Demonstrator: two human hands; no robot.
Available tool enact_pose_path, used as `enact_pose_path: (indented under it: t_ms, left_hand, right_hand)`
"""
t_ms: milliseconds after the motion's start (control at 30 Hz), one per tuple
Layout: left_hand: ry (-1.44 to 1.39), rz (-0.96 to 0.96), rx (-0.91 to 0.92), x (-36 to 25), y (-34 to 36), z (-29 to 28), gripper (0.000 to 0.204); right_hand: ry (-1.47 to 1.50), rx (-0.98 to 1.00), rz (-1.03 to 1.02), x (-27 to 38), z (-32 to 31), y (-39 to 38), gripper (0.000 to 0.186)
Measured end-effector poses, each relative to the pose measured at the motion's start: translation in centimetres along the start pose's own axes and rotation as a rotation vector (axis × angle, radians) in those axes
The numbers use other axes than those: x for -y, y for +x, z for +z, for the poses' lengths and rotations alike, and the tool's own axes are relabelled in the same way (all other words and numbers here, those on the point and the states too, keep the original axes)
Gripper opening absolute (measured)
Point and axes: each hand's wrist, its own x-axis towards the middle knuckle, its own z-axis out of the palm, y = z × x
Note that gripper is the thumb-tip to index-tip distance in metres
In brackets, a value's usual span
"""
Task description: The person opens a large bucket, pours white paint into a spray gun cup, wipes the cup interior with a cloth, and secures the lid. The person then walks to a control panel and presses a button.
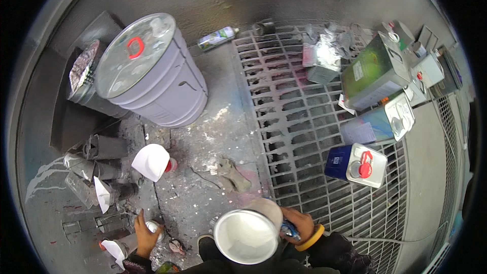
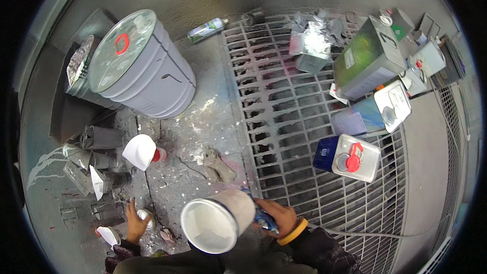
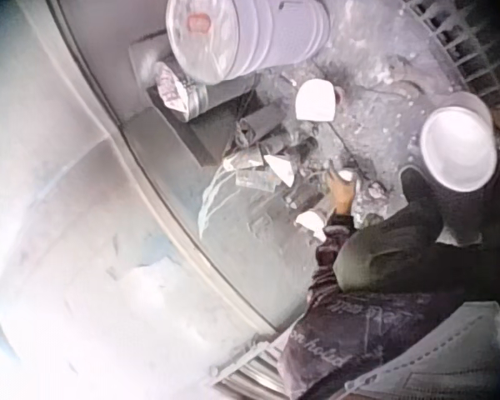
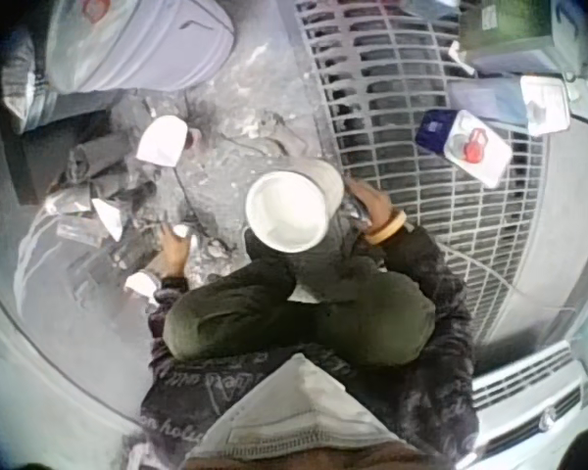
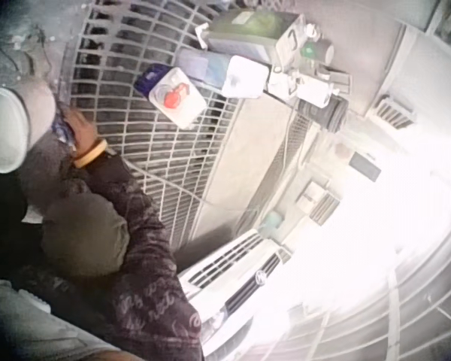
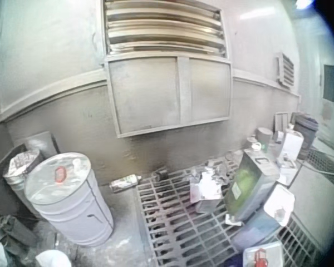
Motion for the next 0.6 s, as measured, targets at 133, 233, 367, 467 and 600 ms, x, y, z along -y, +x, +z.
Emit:
enact_pose_path:
  t_ms: [133, 233, 367, 467, 600]
  left_hand:
    - [0.229, -0.071, 0.105, 3.7, -2.8, 3.2, 0.125]
    - [0.141, -0.147, 0.154, 4.7, -3.6, 3.7, 0.127]
    - [0.119, -0.144, 0.118, 4.0, -3.1, 3.5, 0.112]
    - [-0.034, -0.174, 0.056, 1.6, -1.9, 2.8, 0.093]
    - [-0.781, -0.279, 0.241, -4.6, 1.2, -0.5, 0.071]
  right_hand:
    - [-0.08, 0.071, 0.11, -0.1, 1.0, 0.1, 0.072]
    - [-0.029, 0.075, 0.03, -0.2, 1.1, -0.1, 0.07]
    - [-0.031, 0.134, 0.13, 0.1, 0.9, -0.2, 0.07]
    - [-0.05, 0.089, 0.107, 0.5, 0.6, -0.3, 0.068]
    - [-0.073, 0.056, 0.115, 1.0, 0.0, 0.2, 0.067]
